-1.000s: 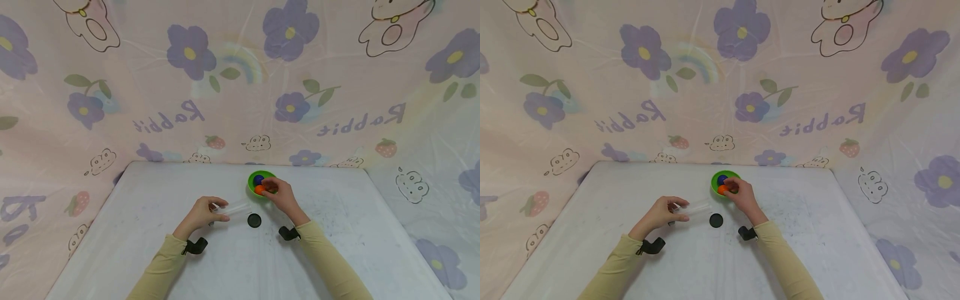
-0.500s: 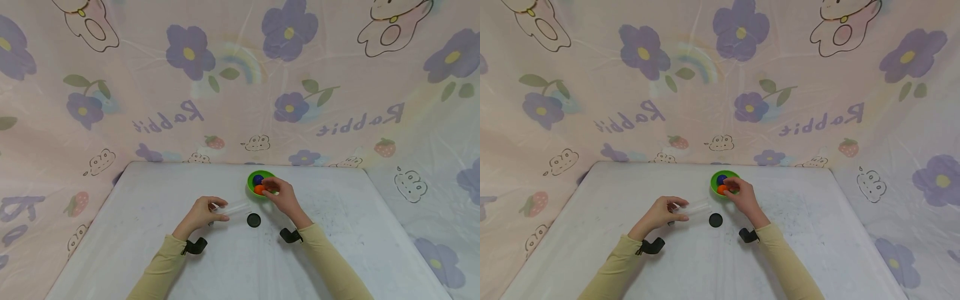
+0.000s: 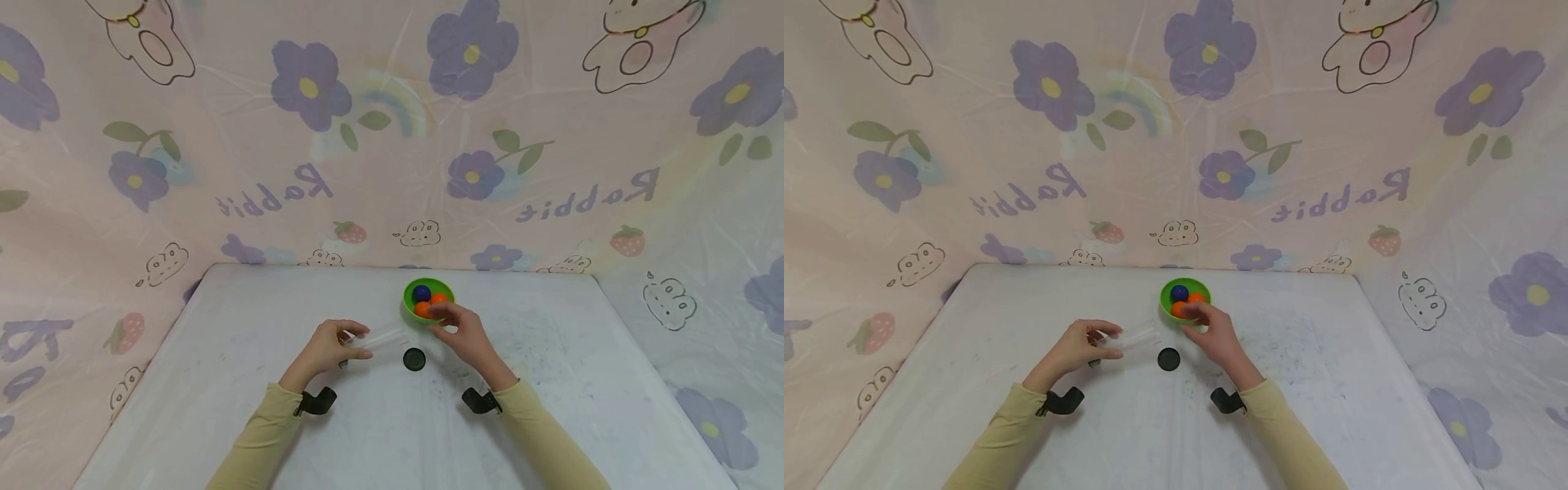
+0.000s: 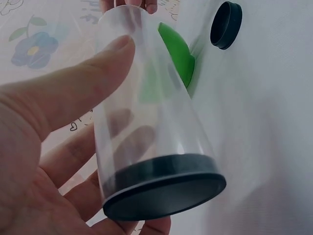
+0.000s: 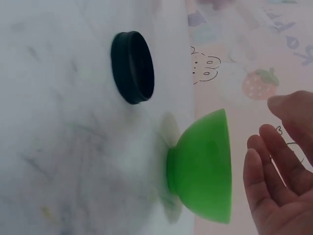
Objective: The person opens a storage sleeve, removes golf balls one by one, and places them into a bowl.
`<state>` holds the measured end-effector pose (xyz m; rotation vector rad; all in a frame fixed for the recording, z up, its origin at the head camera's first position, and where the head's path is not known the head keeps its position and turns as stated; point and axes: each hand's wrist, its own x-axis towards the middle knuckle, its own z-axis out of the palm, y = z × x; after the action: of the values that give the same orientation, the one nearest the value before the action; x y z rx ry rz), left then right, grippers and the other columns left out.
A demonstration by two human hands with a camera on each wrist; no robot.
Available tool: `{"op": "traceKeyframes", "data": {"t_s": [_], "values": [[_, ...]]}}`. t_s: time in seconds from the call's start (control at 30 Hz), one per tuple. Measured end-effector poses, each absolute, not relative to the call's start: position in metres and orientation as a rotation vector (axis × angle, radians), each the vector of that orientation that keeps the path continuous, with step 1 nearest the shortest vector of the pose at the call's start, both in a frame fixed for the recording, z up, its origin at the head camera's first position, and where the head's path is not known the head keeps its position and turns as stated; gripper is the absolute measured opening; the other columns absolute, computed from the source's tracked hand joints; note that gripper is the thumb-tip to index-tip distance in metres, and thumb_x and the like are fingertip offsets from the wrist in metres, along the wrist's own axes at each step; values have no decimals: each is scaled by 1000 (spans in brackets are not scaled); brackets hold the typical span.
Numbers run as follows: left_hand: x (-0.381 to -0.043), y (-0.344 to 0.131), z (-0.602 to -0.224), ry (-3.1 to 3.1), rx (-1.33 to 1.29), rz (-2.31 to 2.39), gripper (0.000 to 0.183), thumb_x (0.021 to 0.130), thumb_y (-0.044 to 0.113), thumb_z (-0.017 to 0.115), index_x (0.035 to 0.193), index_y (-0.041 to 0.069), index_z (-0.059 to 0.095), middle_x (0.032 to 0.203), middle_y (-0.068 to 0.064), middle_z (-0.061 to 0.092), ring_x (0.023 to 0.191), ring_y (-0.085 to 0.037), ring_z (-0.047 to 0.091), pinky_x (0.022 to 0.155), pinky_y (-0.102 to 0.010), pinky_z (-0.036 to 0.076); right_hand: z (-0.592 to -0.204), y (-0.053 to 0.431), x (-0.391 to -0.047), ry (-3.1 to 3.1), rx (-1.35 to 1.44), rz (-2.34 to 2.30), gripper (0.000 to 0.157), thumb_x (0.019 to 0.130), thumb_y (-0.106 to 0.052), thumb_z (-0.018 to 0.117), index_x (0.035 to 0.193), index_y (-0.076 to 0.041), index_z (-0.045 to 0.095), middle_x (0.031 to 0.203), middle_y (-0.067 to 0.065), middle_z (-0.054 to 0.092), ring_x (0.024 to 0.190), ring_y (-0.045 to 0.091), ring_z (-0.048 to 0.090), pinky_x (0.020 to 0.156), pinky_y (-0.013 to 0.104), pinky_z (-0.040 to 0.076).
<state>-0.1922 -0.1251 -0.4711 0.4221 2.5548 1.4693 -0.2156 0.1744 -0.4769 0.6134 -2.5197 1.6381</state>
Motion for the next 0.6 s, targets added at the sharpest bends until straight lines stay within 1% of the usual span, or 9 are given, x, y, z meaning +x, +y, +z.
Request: {"op": "traceKeyframes", "data": {"t_s": [0.1, 0.23, 0.3, 0.5, 0.6], "values": [[-192, -125, -471, 2532, 404, 1497, 50, 71, 28, 86, 114, 8, 70, 107, -7, 67, 94, -28, 58, 73, -35, 48, -475, 175, -209, -2525, 610, 1653, 31, 85, -2, 72, 114, 0, 63, 112, 17, 64, 103, 37, 59, 86, 52, 48], [-191, -123, -471, 2507, 374, 1546, 51, 72, 28, 85, 116, 8, 68, 108, -7, 67, 96, -26, 59, 74, -35, 50, -458, 173, -193, -2538, 614, 1658, 30, 85, 4, 69, 114, 6, 62, 109, 20, 63, 102, 43, 58, 86, 55, 47], [-191, -121, -472, 2503, 371, 1566, 51, 73, 28, 85, 116, 7, 68, 108, -7, 67, 97, -24, 59, 76, -35, 51, -451, 173, -187, -2542, 622, 1650, 30, 85, 7, 68, 113, 7, 61, 107, 20, 63, 101, 45, 58, 85, 56, 46], [-192, -115, -477, 2452, 405, 1679, 53, 74, 20, 85, 118, 2, 63, 110, -15, 65, 99, -29, 61, 78, -36, 52, -455, 179, -180, -2554, 631, 1634, 29, 85, 5, 68, 113, 4, 62, 107, 18, 64, 101, 43, 59, 86, 53, 48], [-192, -111, -480, 2420, 387, 1724, 57, 74, 15, 84, 124, 2, 60, 111, -16, 63, 100, -30, 61, 79, -38, 52, -467, 185, -183, -2553, 624, 1634, 32, 85, 4, 69, 115, 6, 61, 109, 21, 63, 102, 41, 59, 86, 53, 47]]}}
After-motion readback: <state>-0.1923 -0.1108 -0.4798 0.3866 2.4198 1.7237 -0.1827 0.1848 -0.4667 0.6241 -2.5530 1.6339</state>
